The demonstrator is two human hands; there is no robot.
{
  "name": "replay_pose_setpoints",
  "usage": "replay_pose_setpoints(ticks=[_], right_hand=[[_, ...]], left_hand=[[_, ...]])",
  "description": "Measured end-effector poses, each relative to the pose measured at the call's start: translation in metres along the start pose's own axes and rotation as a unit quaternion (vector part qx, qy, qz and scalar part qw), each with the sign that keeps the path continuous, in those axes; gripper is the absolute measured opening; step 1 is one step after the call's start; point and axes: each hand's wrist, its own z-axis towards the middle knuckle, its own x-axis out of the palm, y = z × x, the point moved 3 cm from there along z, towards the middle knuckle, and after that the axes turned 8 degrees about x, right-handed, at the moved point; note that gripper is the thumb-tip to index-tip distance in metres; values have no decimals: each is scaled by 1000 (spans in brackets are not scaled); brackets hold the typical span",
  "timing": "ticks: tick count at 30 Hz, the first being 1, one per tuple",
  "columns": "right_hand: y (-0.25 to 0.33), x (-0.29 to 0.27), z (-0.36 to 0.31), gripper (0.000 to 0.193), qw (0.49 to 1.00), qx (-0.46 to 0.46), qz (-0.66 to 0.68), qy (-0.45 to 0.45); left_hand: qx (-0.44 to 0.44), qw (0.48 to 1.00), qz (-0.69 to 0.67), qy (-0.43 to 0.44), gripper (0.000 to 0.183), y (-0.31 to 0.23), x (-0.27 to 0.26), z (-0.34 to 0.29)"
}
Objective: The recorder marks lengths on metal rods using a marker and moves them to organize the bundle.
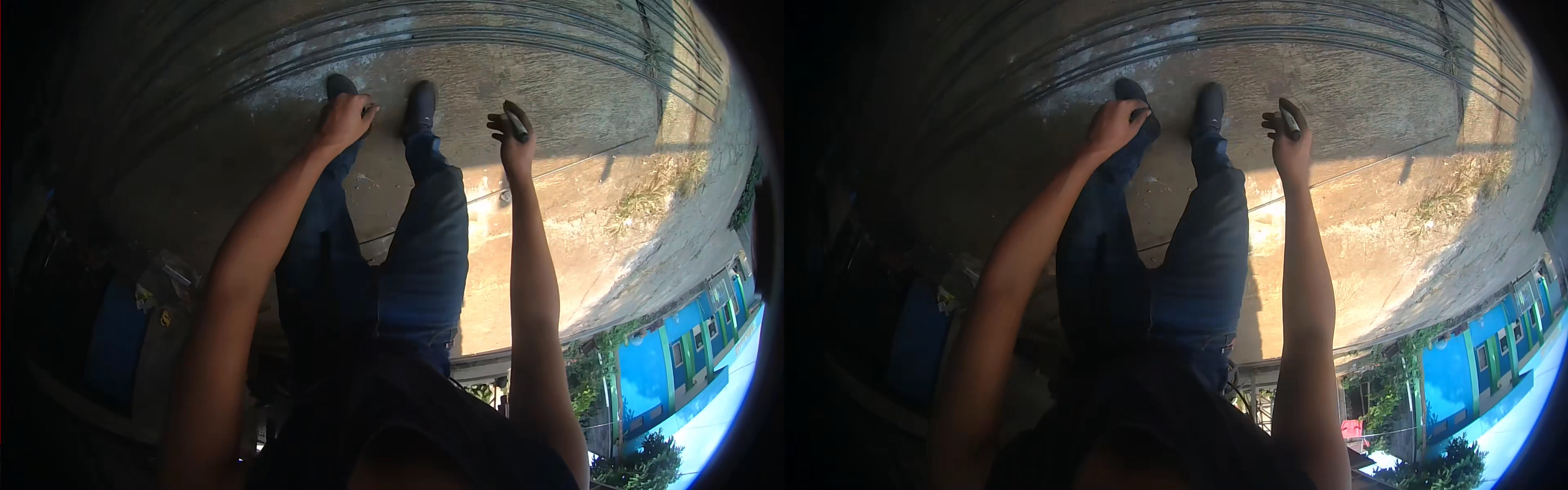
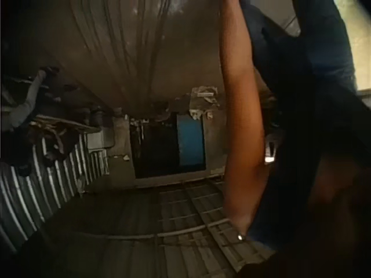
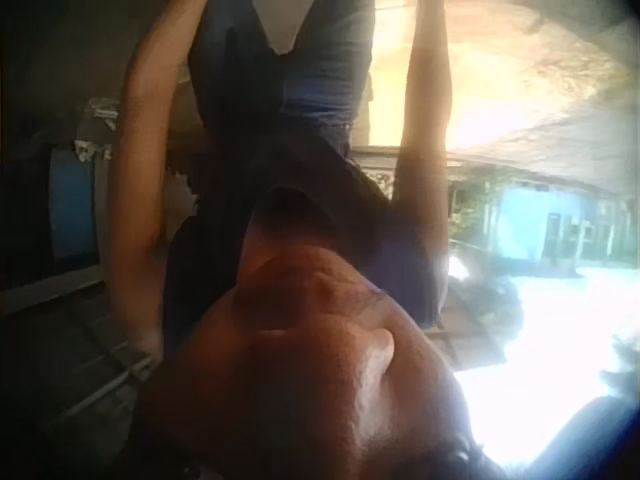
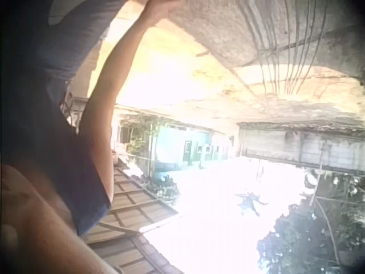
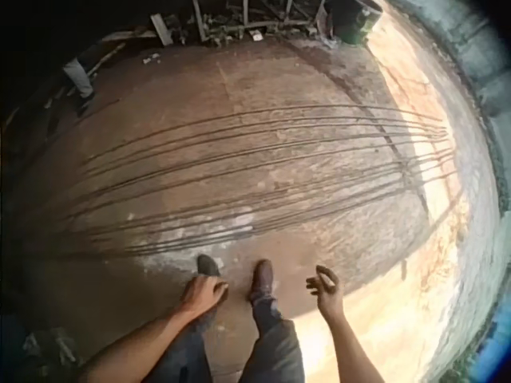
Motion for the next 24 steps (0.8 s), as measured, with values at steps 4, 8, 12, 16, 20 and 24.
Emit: replay_pose_setpoints(ticks=[4,8,12,16,20,24], right_hand=[[-51,61,128,34,1000,-3,-10,17],[-105,104,241,32,997,-62,-40,30],[-146,136,321,29,993,-104,-13,54],[-184,159,374,28,988,-131,-25,78],[-202,166,397,18,983,-158,-13,88],[-200,177,411,15,976,-192,-29,100]], left_hand=[[37,998,51,-17,24,104,72,117],[104,982,119,-106,27,177,138,230],[190,957,146,-166,31,232,188,299],[196,952,108,-211,34,267,227,327],[240,922,145,-265,34,273,246,336],[283,902,139,-294,33,285,247,339]])
